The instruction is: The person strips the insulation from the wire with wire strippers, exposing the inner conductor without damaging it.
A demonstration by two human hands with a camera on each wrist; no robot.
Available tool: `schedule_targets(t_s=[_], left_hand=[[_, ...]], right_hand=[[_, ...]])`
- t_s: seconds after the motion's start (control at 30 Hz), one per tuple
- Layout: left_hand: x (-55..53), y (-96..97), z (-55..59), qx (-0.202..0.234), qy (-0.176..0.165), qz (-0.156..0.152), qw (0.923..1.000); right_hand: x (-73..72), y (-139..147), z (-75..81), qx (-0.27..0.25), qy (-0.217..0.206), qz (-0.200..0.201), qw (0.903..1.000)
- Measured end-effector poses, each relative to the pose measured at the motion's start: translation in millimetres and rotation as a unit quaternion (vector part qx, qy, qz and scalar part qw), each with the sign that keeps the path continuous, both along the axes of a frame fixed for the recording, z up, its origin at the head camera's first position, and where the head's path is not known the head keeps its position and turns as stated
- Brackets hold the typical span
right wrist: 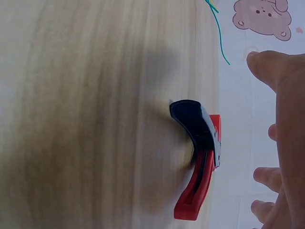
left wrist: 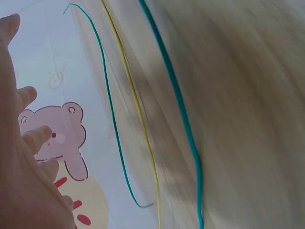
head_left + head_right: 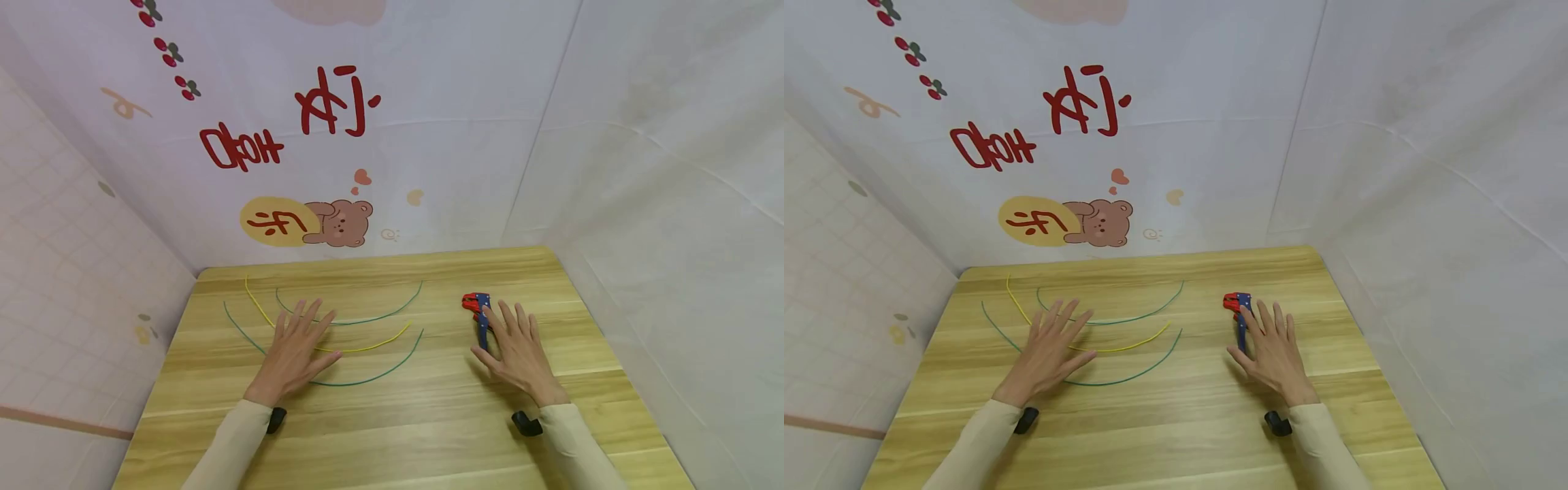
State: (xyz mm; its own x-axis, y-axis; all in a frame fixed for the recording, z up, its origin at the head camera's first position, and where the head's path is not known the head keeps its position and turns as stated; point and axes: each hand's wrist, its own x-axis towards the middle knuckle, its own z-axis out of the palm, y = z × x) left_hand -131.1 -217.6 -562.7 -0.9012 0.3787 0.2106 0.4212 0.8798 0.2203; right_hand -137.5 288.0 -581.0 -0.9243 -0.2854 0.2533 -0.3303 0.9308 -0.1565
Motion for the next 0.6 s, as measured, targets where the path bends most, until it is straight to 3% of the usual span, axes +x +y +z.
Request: schedule_targets(t_s=[0.6], left_hand=[[-33.2,42.2,6.6,0.050,-0.007,-0.048,0.9976]], right_hand=[[8.5,-0.7,-6.8,-0.045,-0.031,-0.025,0.9982]])
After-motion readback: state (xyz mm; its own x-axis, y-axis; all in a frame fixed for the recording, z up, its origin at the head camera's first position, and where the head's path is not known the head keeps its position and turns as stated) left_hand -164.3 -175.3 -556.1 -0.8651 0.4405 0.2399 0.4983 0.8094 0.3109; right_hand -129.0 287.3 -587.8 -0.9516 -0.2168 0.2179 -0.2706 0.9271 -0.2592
